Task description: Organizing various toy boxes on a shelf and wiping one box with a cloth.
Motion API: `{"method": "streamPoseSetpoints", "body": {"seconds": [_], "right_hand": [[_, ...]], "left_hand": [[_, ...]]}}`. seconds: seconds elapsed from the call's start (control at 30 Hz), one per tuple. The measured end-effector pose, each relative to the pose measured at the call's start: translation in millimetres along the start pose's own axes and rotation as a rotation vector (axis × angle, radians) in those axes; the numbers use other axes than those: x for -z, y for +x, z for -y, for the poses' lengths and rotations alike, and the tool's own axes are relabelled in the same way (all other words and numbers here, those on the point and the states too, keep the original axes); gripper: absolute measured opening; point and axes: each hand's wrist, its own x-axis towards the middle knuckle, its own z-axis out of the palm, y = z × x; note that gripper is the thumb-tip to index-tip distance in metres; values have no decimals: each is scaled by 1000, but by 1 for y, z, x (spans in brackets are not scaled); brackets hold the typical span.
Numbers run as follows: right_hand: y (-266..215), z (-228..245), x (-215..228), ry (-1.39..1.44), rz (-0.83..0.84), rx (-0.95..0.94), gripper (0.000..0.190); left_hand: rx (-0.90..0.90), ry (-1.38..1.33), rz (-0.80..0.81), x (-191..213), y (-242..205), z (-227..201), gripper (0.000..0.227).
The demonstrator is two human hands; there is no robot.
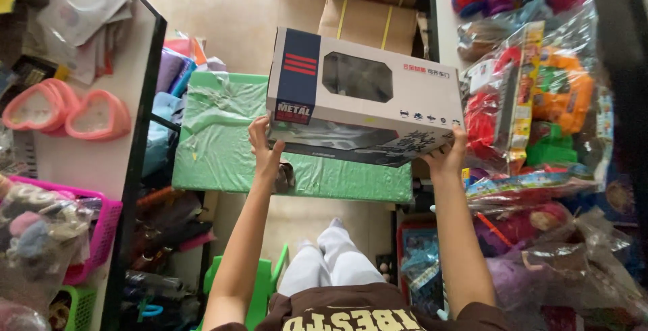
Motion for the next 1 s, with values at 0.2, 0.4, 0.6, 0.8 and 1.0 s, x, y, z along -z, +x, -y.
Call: {"method": "streamPoseSetpoints", "body": {"seconds": [0.2, 0.4, 0.6, 0.8, 1.0], "right_hand": [[41, -45, 3, 34, -107, -9, 86], [73, -92, 12, -10, -196, 42, 56], [93, -126, 15, 9, -193, 99, 48], [122, -137, 16, 26, -227, 116, 49], [167, -133, 27, 36, -117, 283, 36]], "left_hand": [[257, 223, 179, -9, -4, 39, 102], [406, 28, 291, -31, -14, 123, 100], [593, -407, 307, -54, -15, 188, 91], [611, -363, 286, -86, -8, 234, 80], [609, -639, 281, -116, -34, 266, 87]]}}
